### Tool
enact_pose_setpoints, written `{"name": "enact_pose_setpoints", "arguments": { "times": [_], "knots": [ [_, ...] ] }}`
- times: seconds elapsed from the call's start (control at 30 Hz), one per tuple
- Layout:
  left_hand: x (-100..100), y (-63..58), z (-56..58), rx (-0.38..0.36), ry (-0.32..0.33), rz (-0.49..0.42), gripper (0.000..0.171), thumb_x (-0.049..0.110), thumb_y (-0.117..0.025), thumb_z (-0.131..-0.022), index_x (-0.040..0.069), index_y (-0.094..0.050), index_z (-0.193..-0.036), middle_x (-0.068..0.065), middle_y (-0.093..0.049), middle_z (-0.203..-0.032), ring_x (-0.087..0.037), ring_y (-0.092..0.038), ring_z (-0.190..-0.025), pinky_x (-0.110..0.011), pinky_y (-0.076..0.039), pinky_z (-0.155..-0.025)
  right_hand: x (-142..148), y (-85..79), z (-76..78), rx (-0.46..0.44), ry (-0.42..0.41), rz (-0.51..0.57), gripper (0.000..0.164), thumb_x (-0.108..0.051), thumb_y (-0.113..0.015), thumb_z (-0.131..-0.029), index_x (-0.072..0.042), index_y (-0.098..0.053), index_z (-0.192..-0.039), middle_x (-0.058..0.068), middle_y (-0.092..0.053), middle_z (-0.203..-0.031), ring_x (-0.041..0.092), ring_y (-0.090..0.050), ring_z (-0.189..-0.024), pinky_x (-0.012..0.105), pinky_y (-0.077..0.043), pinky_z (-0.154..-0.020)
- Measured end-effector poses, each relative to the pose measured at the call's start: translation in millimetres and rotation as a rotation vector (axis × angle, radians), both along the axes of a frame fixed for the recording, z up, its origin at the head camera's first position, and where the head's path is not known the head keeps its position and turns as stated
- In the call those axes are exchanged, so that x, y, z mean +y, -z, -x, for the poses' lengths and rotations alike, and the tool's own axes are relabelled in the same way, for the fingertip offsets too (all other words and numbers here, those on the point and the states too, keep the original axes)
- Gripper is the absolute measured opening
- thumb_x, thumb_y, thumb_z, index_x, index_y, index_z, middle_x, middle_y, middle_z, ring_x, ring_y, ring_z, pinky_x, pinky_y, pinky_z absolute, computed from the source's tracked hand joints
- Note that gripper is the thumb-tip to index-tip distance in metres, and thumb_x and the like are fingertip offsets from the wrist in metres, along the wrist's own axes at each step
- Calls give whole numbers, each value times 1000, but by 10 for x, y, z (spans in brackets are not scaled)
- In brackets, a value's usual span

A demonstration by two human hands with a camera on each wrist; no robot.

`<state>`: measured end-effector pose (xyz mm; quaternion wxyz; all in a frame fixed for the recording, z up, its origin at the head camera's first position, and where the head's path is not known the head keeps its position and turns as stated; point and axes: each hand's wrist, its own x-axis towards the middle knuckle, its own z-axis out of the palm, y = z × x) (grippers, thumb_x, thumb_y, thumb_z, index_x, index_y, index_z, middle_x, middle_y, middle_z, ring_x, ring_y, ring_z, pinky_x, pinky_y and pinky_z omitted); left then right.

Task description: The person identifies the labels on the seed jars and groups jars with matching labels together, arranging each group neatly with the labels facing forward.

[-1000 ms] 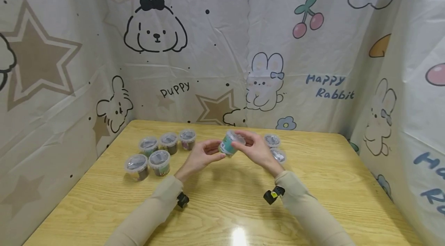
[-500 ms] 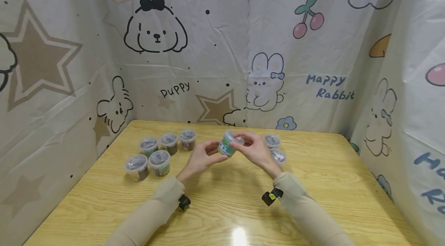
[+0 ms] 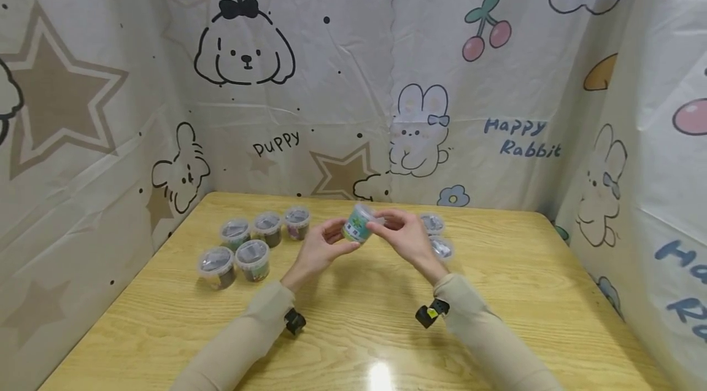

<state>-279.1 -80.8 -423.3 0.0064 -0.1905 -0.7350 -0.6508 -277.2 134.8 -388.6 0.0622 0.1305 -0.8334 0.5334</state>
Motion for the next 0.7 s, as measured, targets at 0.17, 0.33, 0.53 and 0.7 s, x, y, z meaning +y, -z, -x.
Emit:
{"name": "enact_pose_setpoints", "arguments": {
  "times": [0.17,0.33,0.53,0.7],
  "knots": [
    [4,-1,8,44,-16,-5,55,9,-79,-83,-1,-57,-131,-20,-61,-131,-31,-59,-123,-41,-47,-107,-21,3,-13,24,50,11,45,-53,-78,-78,-18,-72,-105,5,-73,-108,22,-71,-97,35,-60,-77],
    [-13,36,40,28,-1,-2,52,12,-79,-84,2,-59,-131,-17,-63,-129,-28,-62,-119,-34,-52,-101,-5,15,-2,15,57,99,41,-49,-81,-77,-14,-70,-97,5,-73,-102,20,-70,-93,31,-59,-73],
    [-32,34,48,6,30,-13,50,12,-77,-85,3,-60,-130,-17,-65,-125,-30,-65,-114,-31,-56,-94,-6,22,-4,24,41,120,41,-45,-81,-78,-12,-68,-98,7,-72,-103,22,-71,-97,31,-60,-76],
    [-20,33,42,32,-2,-1,51,11,-80,-82,2,-60,-127,-17,-64,-126,-30,-63,-118,-34,-52,-101,-19,26,-6,24,43,116,43,-47,-81,-77,-12,-68,-98,6,-73,-104,22,-71,-100,35,-60,-81]
  ]
}}
